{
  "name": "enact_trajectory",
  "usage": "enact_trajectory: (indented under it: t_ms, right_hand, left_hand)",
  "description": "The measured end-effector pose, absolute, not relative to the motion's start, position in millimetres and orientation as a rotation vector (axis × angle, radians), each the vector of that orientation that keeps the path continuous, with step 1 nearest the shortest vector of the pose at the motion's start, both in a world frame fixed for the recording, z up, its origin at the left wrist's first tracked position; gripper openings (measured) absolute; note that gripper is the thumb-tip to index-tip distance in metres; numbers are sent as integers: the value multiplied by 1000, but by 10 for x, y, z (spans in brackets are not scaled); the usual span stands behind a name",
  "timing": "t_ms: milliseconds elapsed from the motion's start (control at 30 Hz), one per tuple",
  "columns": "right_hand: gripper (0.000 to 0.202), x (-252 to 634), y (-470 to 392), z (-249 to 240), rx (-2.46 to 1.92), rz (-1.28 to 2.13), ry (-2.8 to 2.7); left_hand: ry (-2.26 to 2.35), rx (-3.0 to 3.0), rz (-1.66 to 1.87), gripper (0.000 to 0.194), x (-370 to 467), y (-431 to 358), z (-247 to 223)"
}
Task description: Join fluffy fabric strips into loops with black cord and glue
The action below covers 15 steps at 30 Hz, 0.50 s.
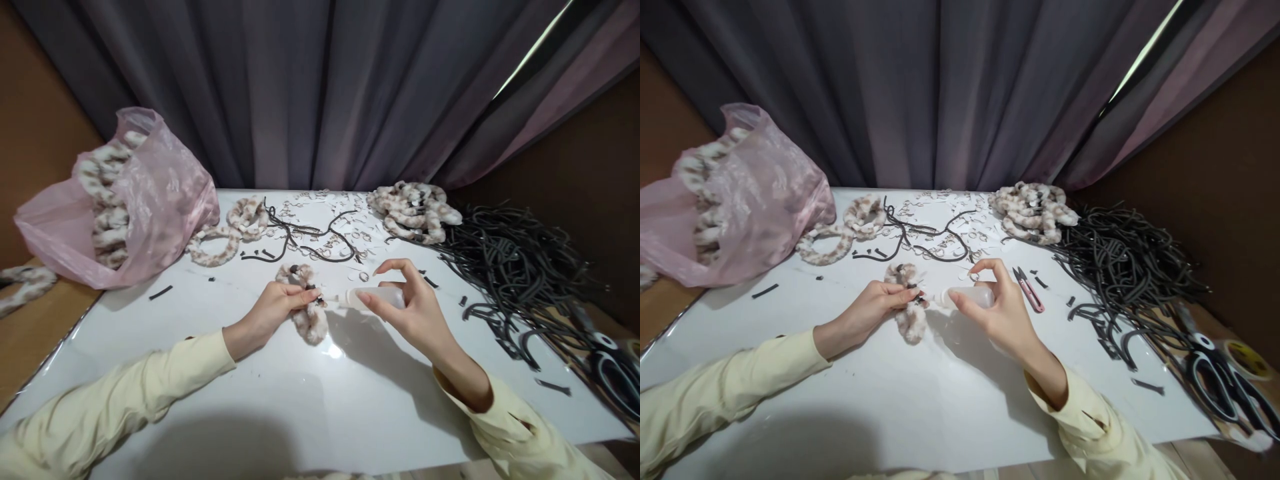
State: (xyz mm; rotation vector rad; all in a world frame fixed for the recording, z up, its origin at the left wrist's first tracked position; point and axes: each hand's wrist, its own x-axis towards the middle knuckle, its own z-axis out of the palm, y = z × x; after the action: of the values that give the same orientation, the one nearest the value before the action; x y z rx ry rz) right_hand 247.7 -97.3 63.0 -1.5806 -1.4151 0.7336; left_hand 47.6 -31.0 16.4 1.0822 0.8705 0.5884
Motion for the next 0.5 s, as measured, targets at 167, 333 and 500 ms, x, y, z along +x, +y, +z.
enact_trajectory:
  t_ms: [167,333,500]
  right_hand:
    - [39,2498,-961,625,-1589,718,-1384]
    - [27,2726,-876,665,-1393,826,-1073]
    - [21,3060,-727,682,-1086,1183,-800]
  left_hand:
    - [864,1094,579,32,469,-310,177]
    - [884,1096,571,33,466,-305,174]
    - [889,1063,574,34,468,-288,188]
